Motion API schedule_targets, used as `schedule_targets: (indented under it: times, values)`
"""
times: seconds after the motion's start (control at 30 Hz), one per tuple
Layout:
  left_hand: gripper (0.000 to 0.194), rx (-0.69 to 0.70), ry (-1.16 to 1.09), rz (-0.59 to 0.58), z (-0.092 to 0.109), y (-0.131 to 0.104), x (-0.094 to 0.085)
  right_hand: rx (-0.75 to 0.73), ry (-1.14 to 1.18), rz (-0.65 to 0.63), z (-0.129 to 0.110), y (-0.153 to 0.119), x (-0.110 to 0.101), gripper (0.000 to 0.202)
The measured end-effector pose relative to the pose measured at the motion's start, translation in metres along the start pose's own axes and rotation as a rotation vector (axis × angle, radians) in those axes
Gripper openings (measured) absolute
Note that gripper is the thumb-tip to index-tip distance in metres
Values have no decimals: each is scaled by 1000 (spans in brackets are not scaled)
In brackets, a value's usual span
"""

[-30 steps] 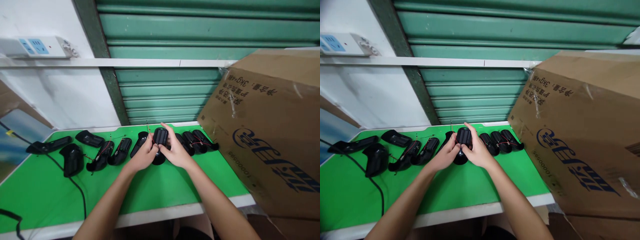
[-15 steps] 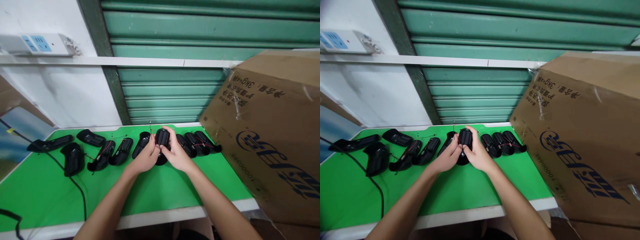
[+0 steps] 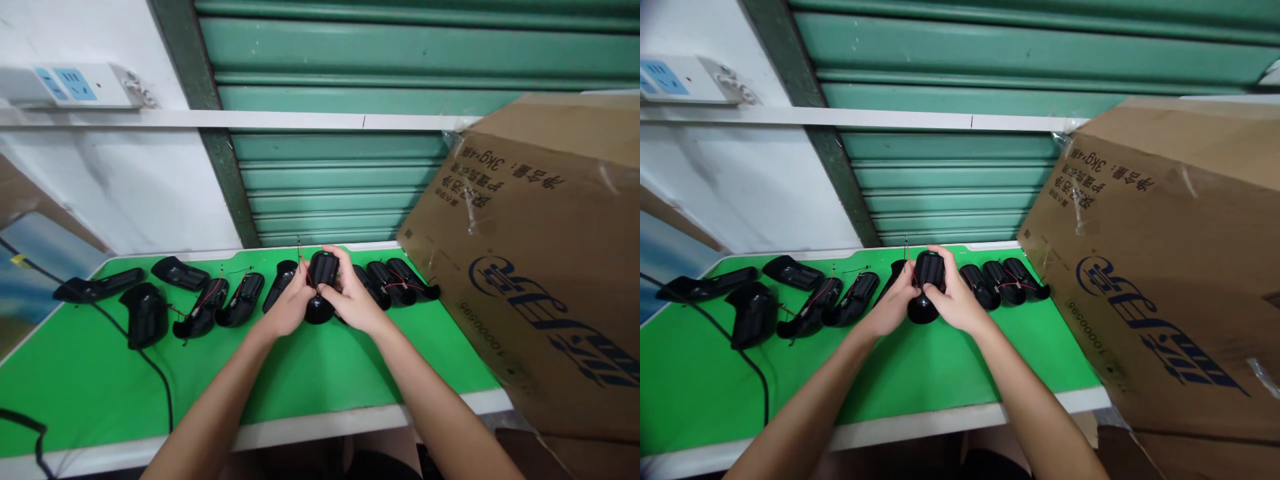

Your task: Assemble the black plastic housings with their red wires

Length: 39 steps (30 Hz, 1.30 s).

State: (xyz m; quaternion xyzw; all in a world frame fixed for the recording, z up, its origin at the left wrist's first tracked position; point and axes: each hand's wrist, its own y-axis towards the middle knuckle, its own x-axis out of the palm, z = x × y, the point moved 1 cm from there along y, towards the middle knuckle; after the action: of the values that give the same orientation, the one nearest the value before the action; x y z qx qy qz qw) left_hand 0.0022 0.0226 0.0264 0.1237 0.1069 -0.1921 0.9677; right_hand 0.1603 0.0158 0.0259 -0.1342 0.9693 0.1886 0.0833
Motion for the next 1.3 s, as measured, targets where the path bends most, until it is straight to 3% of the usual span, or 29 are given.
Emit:
schedule_targets:
  times: [0.13, 0.3, 0.37, 0.53, 0.7, 0.8, 0.97, 1.03, 1.1, 1.2, 1.3]
  values:
    - [32, -55, -137, 98, -8, 5, -6, 23, 99, -31, -3, 3, -8, 68]
    - [53, -31, 17, 125, -5, 2, -14, 52, 88, 249, 13, 12, -21, 51]
    - [61, 12, 98, 120, -4, 2, -14, 95, 82, 277, 15, 13, -21, 48]
    - [67, 88, 13, 200, -11, 6, -9, 160, 32, 94, -3, 5, -11, 55]
    - [62, 35, -215, 242, -15, 9, 1, 176, 73, -52, -15, -1, -6, 79]
    - [54, -14, -223, 203, -11, 6, 4, 203, 56, -34, -10, 1, -9, 80]
    - [52, -41, -67, 92, -2, -3, 8, 225, 70, -27, -2, 2, -15, 63]
    - [54, -35, -27, 78, -1, -5, 9, 196, 31, -52, -4, 1, -15, 70]
    - [56, -57, -45, 54, -1, -6, 10, 159, -36, -65, -5, 0, -18, 79]
    - [56, -59, -47, 44, 0, -6, 8, 108, -159, -25, -7, 0, -31, 74]
    - [44, 56, 184, 54, 7, -7, 5, 85, -425, 101, -7, -2, -55, 74]
